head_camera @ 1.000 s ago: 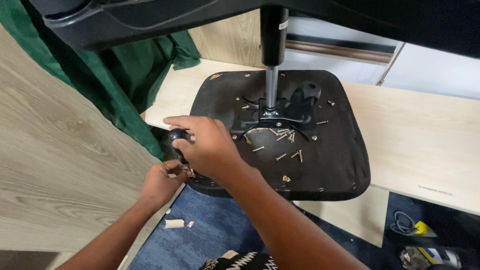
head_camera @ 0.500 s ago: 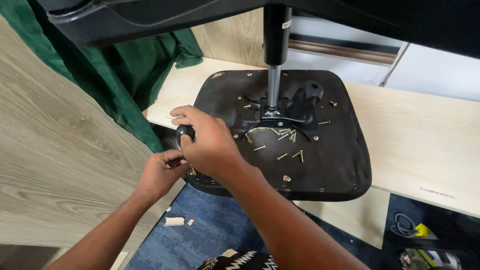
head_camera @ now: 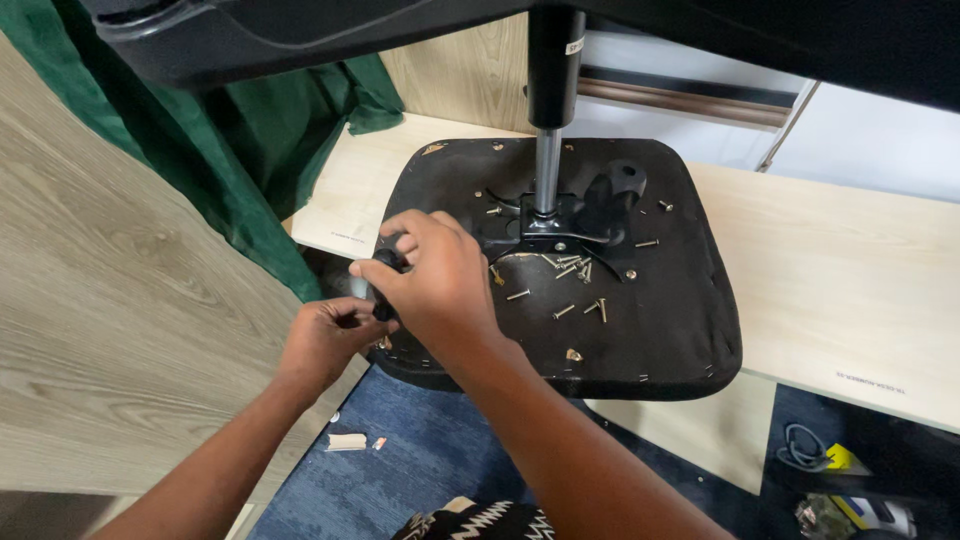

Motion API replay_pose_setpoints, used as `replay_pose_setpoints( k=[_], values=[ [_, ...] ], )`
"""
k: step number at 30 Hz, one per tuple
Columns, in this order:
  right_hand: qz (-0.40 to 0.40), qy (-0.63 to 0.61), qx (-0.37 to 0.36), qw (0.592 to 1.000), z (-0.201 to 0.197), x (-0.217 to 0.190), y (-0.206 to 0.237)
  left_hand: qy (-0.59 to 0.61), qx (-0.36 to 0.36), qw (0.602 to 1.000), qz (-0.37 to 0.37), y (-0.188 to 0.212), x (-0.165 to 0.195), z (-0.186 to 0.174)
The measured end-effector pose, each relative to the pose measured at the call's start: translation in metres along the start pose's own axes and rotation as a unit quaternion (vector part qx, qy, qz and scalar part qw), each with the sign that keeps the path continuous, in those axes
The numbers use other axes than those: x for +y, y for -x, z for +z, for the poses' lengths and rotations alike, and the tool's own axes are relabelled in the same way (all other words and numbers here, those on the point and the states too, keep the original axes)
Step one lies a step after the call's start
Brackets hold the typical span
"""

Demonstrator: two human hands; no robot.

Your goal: The person works on the underside of an office chair seat, using a screwdriver to drive screws into the seat mounting plate while holding a black screwdriver handle. They pick up screws from the plate and thread them into place one at a time, continuing the chair reassembly.

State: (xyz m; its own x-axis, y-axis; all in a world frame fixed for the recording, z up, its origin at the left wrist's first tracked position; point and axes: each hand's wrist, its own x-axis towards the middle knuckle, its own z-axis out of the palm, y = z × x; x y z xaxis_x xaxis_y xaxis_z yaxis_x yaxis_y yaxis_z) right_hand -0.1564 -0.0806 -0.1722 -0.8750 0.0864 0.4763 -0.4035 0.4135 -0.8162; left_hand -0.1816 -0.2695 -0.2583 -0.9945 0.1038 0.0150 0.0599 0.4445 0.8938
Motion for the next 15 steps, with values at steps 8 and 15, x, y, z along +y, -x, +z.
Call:
replay_pose_setpoints(
  k=[8, 15],
  values=[
    [-0.058, -0.126, -0.079, 0.987, 0.002, -0.002, -0.008, 0.038, -0.042, 0.998, -0.011, -0.003, -0.01, -0.011],
    [-0.063, -0.051, -0.092, 0.992, 0.003, -0.01, -0.005, -0.015, -0.019, 0.999, -0.024, -0.009, -0.017, -0.019]
  ],
)
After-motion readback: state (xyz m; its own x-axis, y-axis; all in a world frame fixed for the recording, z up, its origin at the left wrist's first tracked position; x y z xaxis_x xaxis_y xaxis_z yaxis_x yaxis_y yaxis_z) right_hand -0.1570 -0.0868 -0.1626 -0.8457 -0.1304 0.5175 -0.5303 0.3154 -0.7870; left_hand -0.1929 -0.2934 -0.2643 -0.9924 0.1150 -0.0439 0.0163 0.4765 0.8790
